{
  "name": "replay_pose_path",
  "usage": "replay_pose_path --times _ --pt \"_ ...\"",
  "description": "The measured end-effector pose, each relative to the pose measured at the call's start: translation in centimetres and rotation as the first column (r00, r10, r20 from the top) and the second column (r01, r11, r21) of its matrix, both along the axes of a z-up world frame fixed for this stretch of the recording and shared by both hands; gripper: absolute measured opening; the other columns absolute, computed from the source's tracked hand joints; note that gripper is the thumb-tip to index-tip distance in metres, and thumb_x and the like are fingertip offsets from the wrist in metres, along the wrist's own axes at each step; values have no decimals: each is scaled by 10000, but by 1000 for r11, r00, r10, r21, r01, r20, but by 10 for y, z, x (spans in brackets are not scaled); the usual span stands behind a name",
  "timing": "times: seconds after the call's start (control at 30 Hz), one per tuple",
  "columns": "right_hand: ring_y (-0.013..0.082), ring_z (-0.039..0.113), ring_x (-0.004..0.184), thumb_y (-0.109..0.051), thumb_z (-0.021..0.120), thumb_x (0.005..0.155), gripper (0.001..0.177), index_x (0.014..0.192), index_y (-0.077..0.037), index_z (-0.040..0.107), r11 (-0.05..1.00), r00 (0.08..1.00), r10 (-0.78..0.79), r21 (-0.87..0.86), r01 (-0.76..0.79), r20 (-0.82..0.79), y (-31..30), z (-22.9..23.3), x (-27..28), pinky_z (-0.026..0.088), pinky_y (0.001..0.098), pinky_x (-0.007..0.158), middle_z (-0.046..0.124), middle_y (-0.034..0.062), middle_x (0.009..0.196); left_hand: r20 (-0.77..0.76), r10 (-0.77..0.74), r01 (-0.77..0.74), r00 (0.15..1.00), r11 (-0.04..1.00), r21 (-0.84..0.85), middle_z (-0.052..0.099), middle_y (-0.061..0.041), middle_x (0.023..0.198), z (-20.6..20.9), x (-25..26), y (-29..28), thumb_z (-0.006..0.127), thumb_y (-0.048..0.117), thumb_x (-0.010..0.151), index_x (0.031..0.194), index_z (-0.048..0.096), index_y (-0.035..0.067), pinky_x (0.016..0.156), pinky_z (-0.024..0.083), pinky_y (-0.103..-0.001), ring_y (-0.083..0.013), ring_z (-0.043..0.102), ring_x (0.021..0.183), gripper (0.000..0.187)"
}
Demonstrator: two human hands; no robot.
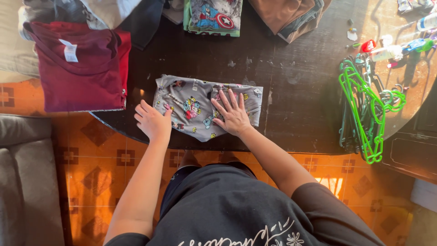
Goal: Folding various items of clothing on a table.
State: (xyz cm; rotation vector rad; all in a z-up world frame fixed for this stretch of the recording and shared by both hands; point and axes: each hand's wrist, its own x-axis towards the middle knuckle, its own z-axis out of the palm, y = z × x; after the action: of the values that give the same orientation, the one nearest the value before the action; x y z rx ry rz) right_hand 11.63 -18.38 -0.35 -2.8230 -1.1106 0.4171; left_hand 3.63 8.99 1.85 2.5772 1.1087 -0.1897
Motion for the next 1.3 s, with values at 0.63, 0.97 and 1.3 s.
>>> replay_pose_path --times 0.63,0.97,1.3 --pt "343 508 1251 -303 791 903 630 1409 -55 510 554 633 -774 500 666 15 -71 12 -22 374 484 1051 564 135 1315 437 -92 388 895 645 -658 620 -135 1252 -17 27 -131 725 249 848 1297 566 27 882 545 -397 -308 669 999 525" --pt "265 602 1109 -317 675 975 509 1383 -45 538 317 610 -653 569 759 -449 -97 -21 -8 505 404 938 609 120 1302 84 -18 69 996 748 -660 767 -153 967 6 72 -165 738 308 832 1028 723 36 869 544 -430 -346 722 926 336" --pt "227 674 1116 -668 318 1026 767 1321 -3 560 -294 167 100 131 947 -981 -180 -26 12 531 370 999 695 132 1229 533 17 528 846 112 -842 736 -107 1027 34 77 -265 690 246 894 1213 648 -8 796 560 -339 -157 672 869 409"
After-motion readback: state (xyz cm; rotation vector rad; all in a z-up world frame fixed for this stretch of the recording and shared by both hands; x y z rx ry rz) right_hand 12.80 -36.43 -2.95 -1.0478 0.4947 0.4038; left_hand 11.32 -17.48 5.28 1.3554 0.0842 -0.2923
